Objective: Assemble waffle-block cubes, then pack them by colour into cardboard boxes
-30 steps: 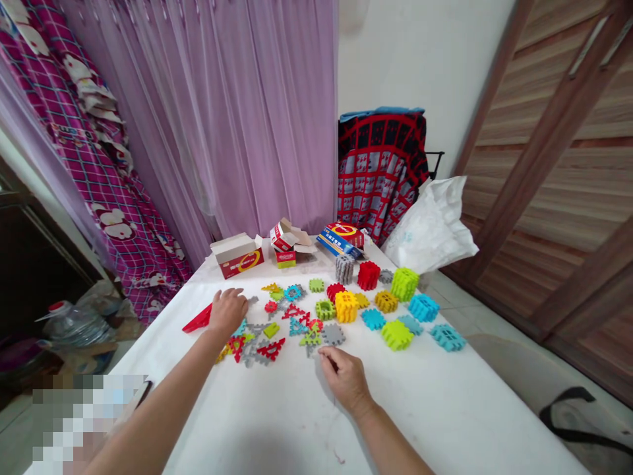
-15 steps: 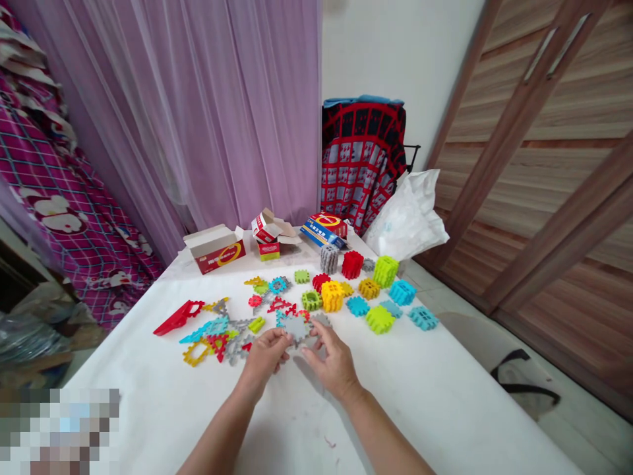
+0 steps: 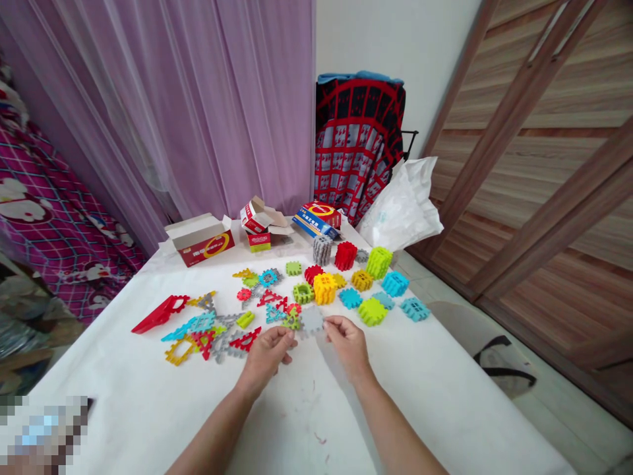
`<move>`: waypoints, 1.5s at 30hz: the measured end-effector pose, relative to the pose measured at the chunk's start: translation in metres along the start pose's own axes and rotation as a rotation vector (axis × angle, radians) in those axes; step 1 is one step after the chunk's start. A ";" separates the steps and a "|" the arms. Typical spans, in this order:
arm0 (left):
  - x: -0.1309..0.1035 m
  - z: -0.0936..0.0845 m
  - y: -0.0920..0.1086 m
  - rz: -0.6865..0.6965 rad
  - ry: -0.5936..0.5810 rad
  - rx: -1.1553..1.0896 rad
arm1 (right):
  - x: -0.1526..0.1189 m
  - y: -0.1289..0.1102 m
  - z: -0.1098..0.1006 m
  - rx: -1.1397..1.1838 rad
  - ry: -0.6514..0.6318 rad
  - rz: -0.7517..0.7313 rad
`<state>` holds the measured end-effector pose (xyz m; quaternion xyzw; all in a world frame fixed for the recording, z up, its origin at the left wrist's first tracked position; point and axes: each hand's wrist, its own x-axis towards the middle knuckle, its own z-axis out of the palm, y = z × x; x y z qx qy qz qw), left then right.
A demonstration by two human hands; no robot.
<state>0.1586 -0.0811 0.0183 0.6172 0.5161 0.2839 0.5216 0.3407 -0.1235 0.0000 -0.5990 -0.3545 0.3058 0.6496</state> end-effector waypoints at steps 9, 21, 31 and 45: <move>0.002 -0.010 0.003 0.788 0.179 0.910 | 0.020 -0.008 -0.008 0.032 0.087 0.187; 0.019 -0.020 0.006 0.751 0.239 1.085 | 0.022 -0.005 -0.003 -0.034 0.017 0.202; 0.021 0.015 0.008 0.739 0.266 0.883 | 0.015 -0.002 -0.005 -0.010 -0.105 0.152; 0.023 0.021 0.005 0.752 0.333 0.892 | 0.014 0.004 -0.003 -0.030 -0.114 0.122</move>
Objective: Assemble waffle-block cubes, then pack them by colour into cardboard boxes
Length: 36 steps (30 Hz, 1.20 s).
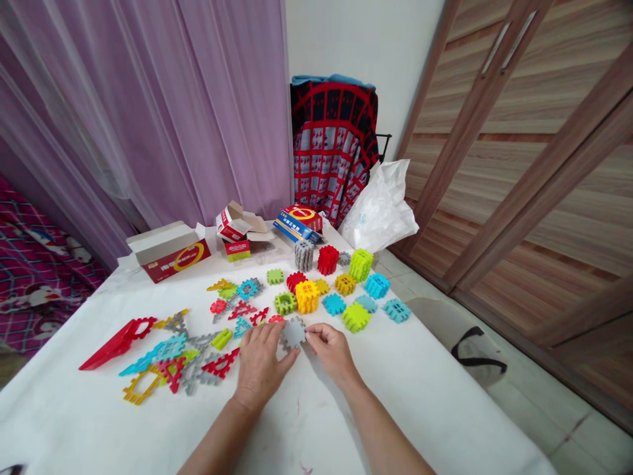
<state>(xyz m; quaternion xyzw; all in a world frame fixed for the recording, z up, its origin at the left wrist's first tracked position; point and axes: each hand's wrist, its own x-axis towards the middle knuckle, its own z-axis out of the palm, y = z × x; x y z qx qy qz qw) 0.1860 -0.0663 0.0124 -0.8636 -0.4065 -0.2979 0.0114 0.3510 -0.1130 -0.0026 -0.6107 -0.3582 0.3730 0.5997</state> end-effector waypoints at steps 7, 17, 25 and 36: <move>0.004 0.003 -0.004 -0.063 -0.022 0.022 | -0.001 -0.002 0.000 0.012 0.053 -0.044; 0.007 0.006 -0.004 -0.088 -0.044 0.056 | -0.001 -0.010 0.002 0.101 0.114 0.017; 0.006 -0.001 -0.008 -0.102 -0.029 0.113 | -0.001 -0.018 -0.002 0.179 0.110 0.058; 0.005 0.003 -0.008 -0.083 -0.055 0.144 | 0.000 -0.020 -0.001 0.213 0.139 0.067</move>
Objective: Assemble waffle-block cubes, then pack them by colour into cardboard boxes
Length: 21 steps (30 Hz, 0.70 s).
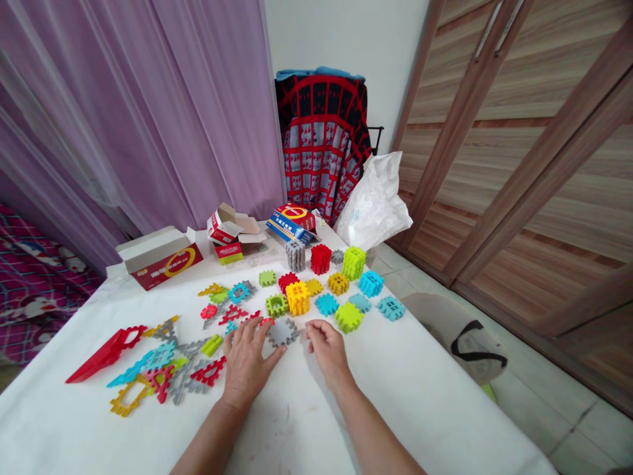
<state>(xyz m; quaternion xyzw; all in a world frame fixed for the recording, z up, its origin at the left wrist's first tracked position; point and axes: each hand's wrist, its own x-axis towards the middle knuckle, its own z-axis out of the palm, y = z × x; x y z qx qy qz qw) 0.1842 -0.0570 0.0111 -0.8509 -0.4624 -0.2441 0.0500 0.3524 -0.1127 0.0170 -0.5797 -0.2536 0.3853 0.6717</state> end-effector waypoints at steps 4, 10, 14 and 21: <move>0.000 0.001 -0.003 -0.010 -0.010 0.017 | 0.001 0.001 0.000 0.006 0.005 0.000; 0.007 -0.002 0.002 0.020 -0.036 0.003 | 0.001 0.000 0.000 0.030 0.017 0.022; 0.013 -0.005 0.005 0.039 -0.084 -0.006 | 0.002 0.001 0.000 0.043 0.012 0.012; 0.018 -0.004 0.002 0.087 -0.124 -0.031 | 0.003 0.003 -0.001 0.017 0.000 0.004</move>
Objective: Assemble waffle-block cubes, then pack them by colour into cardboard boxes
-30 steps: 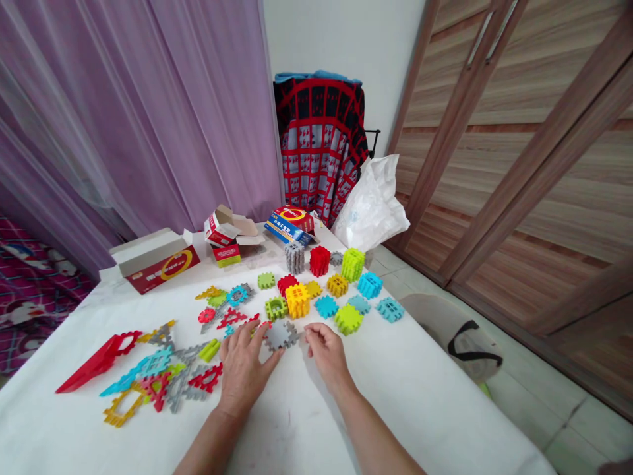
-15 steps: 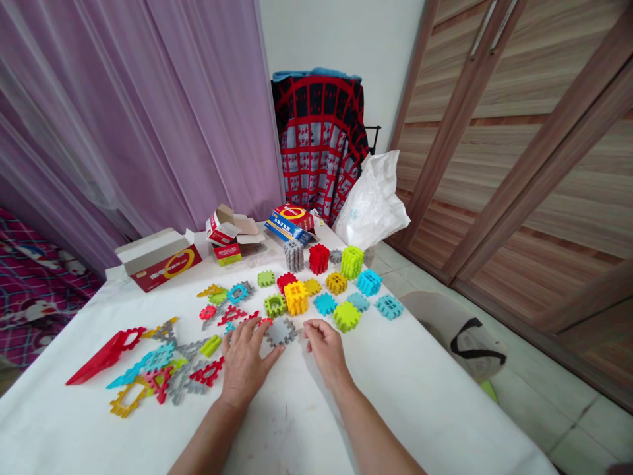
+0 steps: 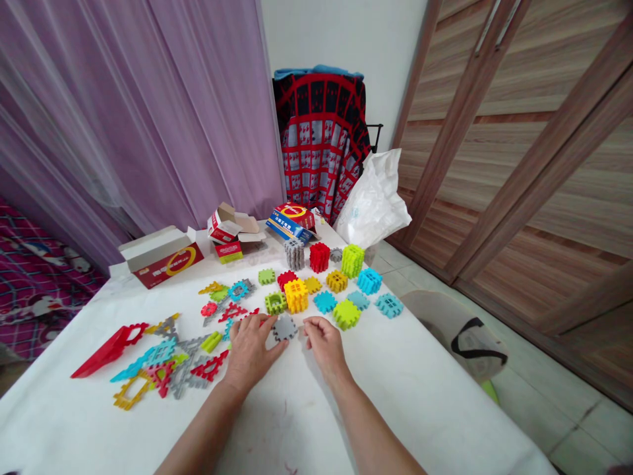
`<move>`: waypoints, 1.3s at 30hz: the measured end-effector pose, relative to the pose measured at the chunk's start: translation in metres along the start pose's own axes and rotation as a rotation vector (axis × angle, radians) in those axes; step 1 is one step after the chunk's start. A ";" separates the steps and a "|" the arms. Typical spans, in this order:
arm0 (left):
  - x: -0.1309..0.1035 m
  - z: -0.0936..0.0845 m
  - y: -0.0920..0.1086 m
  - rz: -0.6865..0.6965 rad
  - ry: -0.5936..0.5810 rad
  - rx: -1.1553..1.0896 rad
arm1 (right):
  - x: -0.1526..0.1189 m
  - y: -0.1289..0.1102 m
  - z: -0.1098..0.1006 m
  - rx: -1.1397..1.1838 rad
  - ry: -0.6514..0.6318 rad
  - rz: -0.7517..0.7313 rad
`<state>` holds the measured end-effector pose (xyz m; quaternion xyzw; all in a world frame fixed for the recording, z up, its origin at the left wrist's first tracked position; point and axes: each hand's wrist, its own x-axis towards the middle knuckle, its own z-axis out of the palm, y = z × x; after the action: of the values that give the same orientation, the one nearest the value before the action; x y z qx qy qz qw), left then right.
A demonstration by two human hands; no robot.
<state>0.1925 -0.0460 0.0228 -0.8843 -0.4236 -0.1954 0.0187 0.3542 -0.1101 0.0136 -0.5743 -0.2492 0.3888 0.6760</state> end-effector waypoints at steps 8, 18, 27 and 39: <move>0.003 -0.002 0.000 0.011 -0.025 -0.011 | -0.002 -0.001 -0.001 -0.013 -0.011 -0.002; 0.001 -0.004 0.004 -0.023 -0.043 -0.058 | -0.002 0.000 -0.002 -0.046 -0.017 -0.007; -0.002 -0.005 0.005 -0.032 -0.054 -0.085 | -0.002 -0.002 -0.003 -0.069 -0.009 -0.022; 0.053 -0.023 -0.074 -0.111 -0.112 0.103 | -0.001 0.003 -0.005 -0.097 -0.025 -0.039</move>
<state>0.1587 0.0365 0.0537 -0.8669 -0.4818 -0.1246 0.0296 0.3570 -0.1139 0.0099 -0.5967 -0.2872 0.3701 0.6515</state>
